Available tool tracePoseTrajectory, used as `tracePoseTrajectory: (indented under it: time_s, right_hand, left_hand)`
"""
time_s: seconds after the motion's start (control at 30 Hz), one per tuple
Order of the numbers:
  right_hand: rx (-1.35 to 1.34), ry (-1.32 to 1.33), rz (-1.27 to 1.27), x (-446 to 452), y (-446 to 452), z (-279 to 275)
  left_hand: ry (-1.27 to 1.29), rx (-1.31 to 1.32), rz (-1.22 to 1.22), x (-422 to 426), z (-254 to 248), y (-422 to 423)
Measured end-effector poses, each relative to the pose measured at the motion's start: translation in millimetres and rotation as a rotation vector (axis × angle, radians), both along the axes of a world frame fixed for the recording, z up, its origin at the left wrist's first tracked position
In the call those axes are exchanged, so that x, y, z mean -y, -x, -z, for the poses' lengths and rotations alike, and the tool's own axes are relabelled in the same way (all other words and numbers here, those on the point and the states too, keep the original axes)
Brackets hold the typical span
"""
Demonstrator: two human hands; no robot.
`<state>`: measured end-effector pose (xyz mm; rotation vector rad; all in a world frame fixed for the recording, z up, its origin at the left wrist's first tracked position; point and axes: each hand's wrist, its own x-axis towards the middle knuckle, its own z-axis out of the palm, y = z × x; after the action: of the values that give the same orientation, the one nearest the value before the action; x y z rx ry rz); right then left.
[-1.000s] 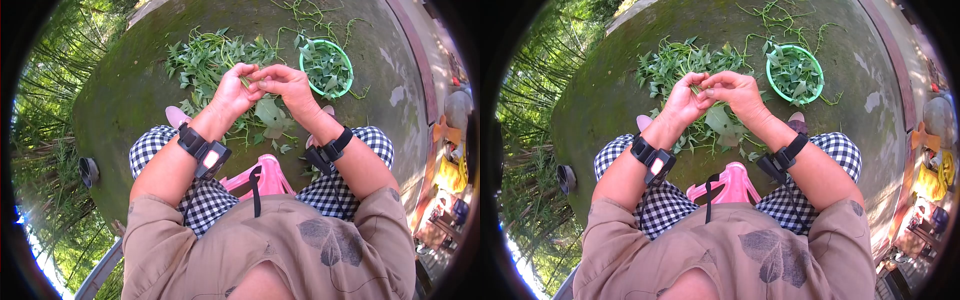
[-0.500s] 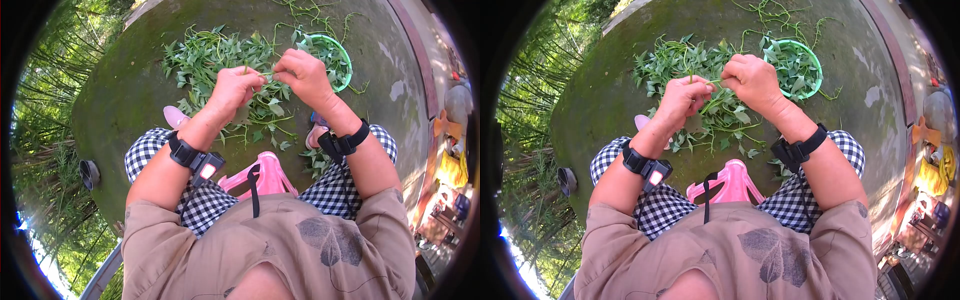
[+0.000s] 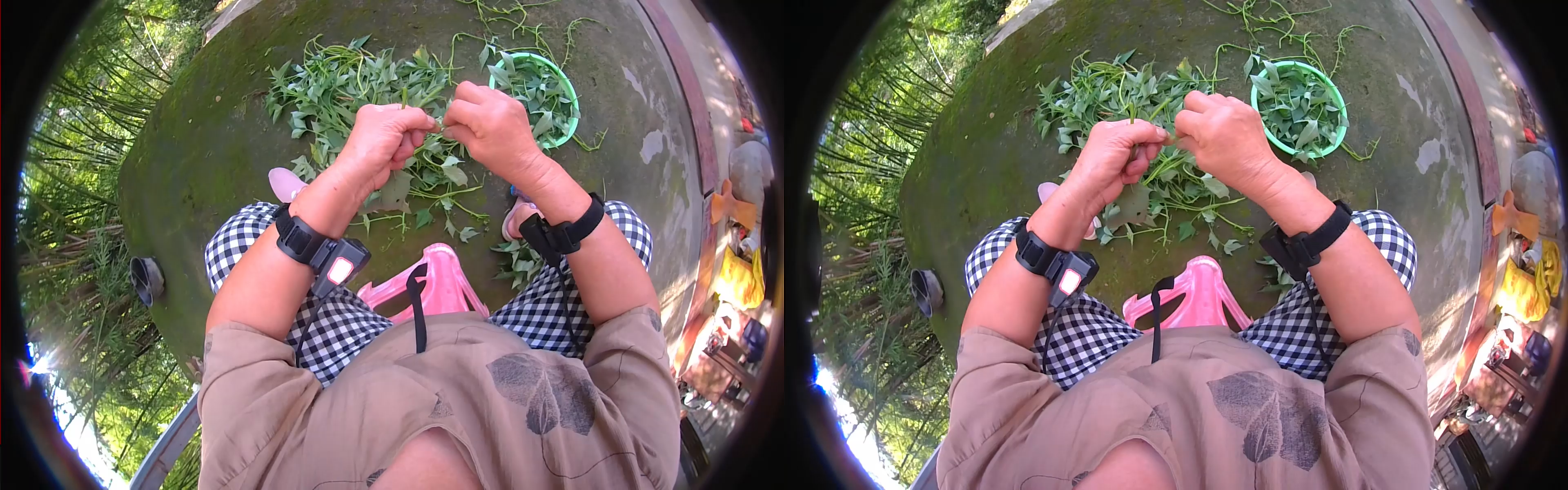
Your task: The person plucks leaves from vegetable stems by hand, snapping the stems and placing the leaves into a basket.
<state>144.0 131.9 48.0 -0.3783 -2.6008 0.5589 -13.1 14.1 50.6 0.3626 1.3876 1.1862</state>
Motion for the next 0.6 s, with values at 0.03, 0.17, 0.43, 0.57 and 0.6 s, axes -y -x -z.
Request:
tracePoseTrajectory:
  time_s: [0.03, 0.17, 0.43, 0.57, 0.6]
  right_hand:
    - [0.006, -0.01, -0.004, 0.9, 0.0, 0.2]
    - [0.019, -0.036, -0.027, 2.3, 0.3, 0.9]
    - [0.009, 0.007, -0.05, 5.5, 0.8, 2.4]
    - [0.029, 0.417, 0.0, 6.8, -1.5, 1.1]
    - [0.05, 0.602, 0.025, 6.3, -2.6, -0.7]
  left_hand:
    - [0.001, -0.009, 0.01, -0.6, -0.8, 0.7]
    - [0.024, -0.11, 0.029, -2.8, -6.7, -3.3]
    - [0.035, -0.101, 0.038, -2.7, -0.2, -6.0]
    - [0.019, -0.049, 0.027, -2.0, 0.6, -7.4]
    - [0.005, -0.016, 0.016, -2.2, 0.3, -7.6]
